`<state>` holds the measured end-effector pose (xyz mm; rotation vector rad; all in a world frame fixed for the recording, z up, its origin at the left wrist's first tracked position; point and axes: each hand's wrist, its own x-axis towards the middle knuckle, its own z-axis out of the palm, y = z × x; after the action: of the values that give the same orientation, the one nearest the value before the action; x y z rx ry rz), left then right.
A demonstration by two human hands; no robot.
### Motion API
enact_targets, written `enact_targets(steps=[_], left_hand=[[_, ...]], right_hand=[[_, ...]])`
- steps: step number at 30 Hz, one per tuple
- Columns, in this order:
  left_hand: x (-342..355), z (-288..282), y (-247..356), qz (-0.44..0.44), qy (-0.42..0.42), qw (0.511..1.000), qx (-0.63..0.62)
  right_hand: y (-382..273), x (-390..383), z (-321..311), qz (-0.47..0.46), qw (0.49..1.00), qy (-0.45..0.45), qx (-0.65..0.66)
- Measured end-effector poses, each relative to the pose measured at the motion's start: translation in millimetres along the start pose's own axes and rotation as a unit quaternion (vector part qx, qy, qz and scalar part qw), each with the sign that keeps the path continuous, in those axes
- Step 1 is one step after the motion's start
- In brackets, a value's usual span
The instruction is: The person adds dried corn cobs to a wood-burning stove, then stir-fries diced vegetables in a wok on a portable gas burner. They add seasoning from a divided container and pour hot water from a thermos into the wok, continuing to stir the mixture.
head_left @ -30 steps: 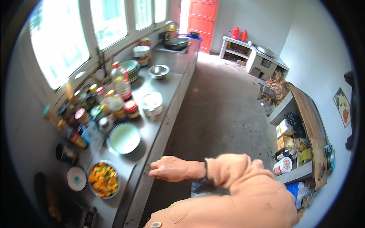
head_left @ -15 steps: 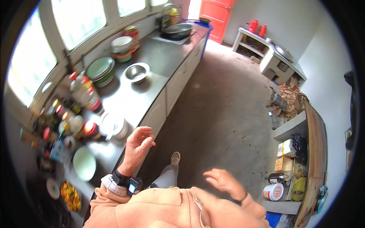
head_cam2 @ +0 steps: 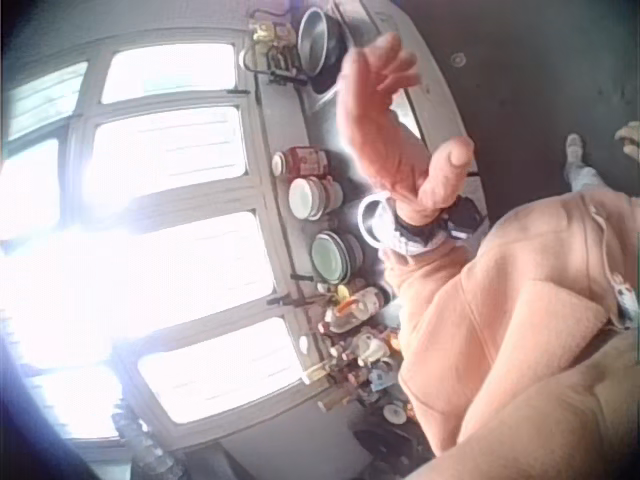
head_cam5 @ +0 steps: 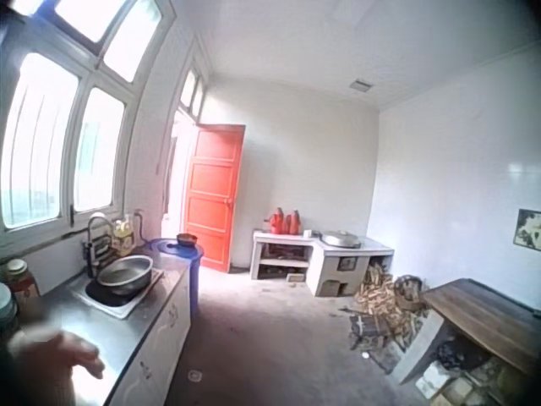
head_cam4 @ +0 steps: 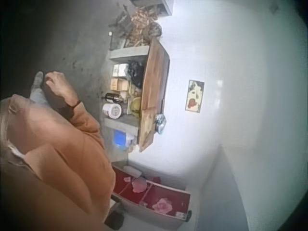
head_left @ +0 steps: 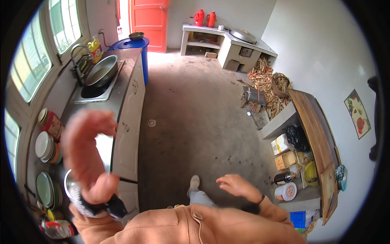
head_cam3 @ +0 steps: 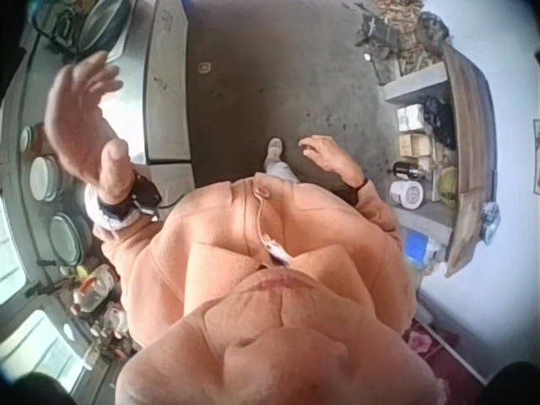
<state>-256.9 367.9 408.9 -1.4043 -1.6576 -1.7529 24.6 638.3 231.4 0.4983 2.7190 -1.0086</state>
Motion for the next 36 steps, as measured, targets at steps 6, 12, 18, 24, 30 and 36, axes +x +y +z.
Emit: enact_targets(steps=[6,12,18,24,30,36], left_hand=[[164,115,-81,0.297,-0.019,0.947,0.117],[296,184,-204,0.306,-0.016,0.935,0.180],[405,228,-364,0.287,0.026,0.930,0.230],[551,264,-532,0.261,0.057,0.937,0.225],[684,379,-666,0.268,0.050,0.939,0.210],[789,484,-794,0.296,0.013,0.928,0.226]], right_hand=[[85,148,-114,-0.006,0.998,0.054,0.034],[150,299,-243,-0.077,0.997,0.020,-0.015],[185,481,-317,-0.137,0.990,0.026,-0.014],[216,638,-426,-0.123,0.990,0.070,-0.022],[282,750,-531,-0.063,0.990,0.129,0.012],[386,922,-613,-0.027,0.999,0.026,0.031]])
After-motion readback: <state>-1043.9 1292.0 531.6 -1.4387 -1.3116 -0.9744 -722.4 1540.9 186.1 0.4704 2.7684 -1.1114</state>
